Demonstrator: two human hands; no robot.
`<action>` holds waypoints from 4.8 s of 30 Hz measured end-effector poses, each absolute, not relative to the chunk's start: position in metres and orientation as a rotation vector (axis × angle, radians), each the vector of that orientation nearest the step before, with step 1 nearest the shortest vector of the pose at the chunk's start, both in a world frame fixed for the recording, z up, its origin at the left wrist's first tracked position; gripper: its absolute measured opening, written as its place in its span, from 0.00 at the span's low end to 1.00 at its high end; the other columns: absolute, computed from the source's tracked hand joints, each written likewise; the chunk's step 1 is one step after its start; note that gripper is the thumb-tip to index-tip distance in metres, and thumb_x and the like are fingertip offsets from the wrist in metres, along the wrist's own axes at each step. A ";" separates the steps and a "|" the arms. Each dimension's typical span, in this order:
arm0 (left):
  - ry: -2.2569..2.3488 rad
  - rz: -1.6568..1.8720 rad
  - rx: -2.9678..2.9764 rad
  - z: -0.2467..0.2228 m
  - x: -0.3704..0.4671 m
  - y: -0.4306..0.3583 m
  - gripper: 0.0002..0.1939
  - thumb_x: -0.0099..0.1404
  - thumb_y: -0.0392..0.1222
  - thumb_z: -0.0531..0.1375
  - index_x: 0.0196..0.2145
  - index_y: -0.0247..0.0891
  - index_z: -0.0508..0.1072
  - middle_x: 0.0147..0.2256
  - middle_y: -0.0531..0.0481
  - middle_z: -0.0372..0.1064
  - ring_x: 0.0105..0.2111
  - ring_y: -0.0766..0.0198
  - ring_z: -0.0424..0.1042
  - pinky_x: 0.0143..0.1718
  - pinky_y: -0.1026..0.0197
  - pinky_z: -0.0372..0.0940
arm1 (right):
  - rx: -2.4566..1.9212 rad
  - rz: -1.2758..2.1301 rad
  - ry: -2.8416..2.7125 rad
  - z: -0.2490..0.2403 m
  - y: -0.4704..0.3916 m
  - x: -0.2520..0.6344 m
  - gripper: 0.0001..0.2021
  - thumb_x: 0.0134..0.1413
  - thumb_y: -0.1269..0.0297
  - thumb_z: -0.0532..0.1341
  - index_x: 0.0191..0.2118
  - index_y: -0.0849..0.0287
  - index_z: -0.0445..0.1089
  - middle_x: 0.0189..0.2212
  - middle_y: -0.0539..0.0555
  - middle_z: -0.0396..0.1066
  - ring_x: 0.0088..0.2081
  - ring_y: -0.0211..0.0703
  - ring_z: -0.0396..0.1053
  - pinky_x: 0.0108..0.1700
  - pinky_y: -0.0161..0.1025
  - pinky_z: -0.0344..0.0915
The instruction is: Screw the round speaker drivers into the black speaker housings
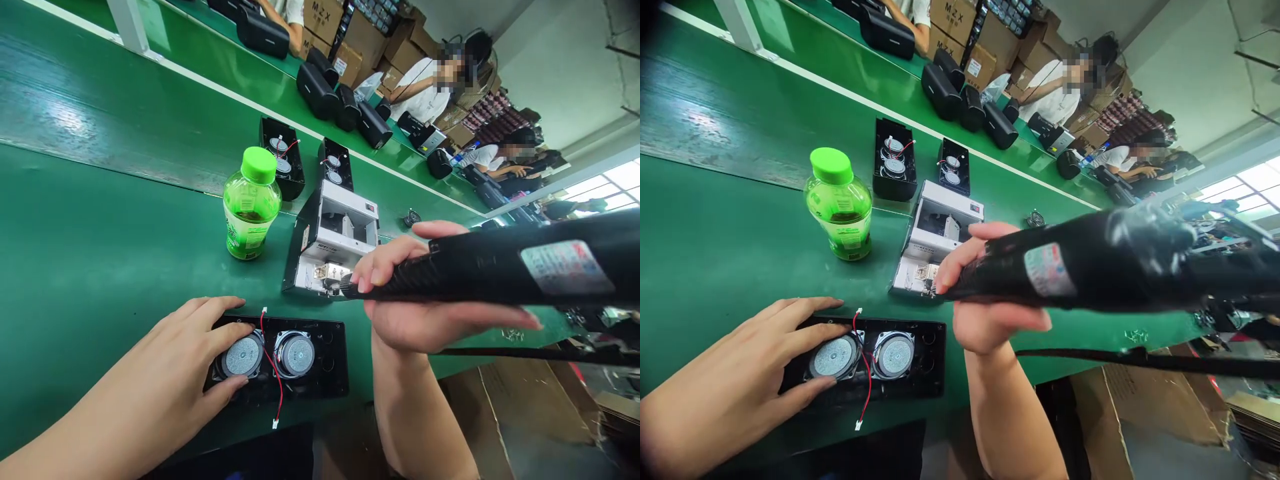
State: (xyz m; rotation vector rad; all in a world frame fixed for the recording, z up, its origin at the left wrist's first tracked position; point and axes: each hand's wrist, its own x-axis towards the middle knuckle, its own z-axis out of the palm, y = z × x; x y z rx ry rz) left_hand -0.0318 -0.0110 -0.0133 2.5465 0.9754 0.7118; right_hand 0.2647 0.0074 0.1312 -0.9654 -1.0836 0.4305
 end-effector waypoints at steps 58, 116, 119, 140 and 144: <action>0.961 0.480 2.513 0.010 -0.028 -0.009 0.27 0.67 0.40 0.79 0.63 0.49 0.93 0.72 0.34 0.85 0.67 0.26 0.86 0.67 0.20 0.87 | -1.099 0.807 -1.499 0.128 -0.051 0.229 0.25 0.61 0.37 0.89 0.54 0.41 0.88 0.35 0.52 0.85 0.37 0.59 0.89 0.40 0.57 0.88; 0.949 0.584 2.440 -0.002 -0.034 -0.002 0.24 0.65 0.40 0.80 0.57 0.58 0.92 0.68 0.42 0.88 0.65 0.28 0.89 0.62 0.21 0.90 | -0.730 0.945 -1.012 0.086 -0.020 0.219 0.35 0.68 0.17 0.75 0.55 0.45 0.84 0.25 0.43 0.83 0.19 0.45 0.76 0.25 0.40 0.79; 0.926 0.612 2.443 -0.006 -0.035 -0.003 0.24 0.65 0.40 0.80 0.58 0.58 0.91 0.68 0.43 0.88 0.65 0.30 0.89 0.61 0.24 0.90 | -0.721 0.968 -0.995 0.084 -0.021 0.217 0.35 0.68 0.18 0.76 0.55 0.45 0.85 0.26 0.44 0.83 0.20 0.45 0.76 0.26 0.40 0.79; 0.924 0.505 2.428 0.005 -0.033 0.004 0.26 0.64 0.41 0.84 0.59 0.57 0.95 0.66 0.42 0.89 0.63 0.32 0.91 0.61 0.27 0.91 | -0.621 0.942 -1.080 0.063 -0.020 0.205 0.31 0.76 0.24 0.74 0.60 0.47 0.91 0.27 0.47 0.83 0.22 0.43 0.76 0.28 0.39 0.76; 0.942 0.452 2.408 0.004 -0.033 0.005 0.25 0.65 0.46 0.86 0.59 0.59 0.96 0.67 0.42 0.89 0.64 0.31 0.90 0.62 0.26 0.90 | -0.656 0.965 -1.143 0.050 -0.023 0.203 0.35 0.72 0.18 0.73 0.60 0.45 0.88 0.28 0.46 0.81 0.23 0.43 0.75 0.27 0.39 0.74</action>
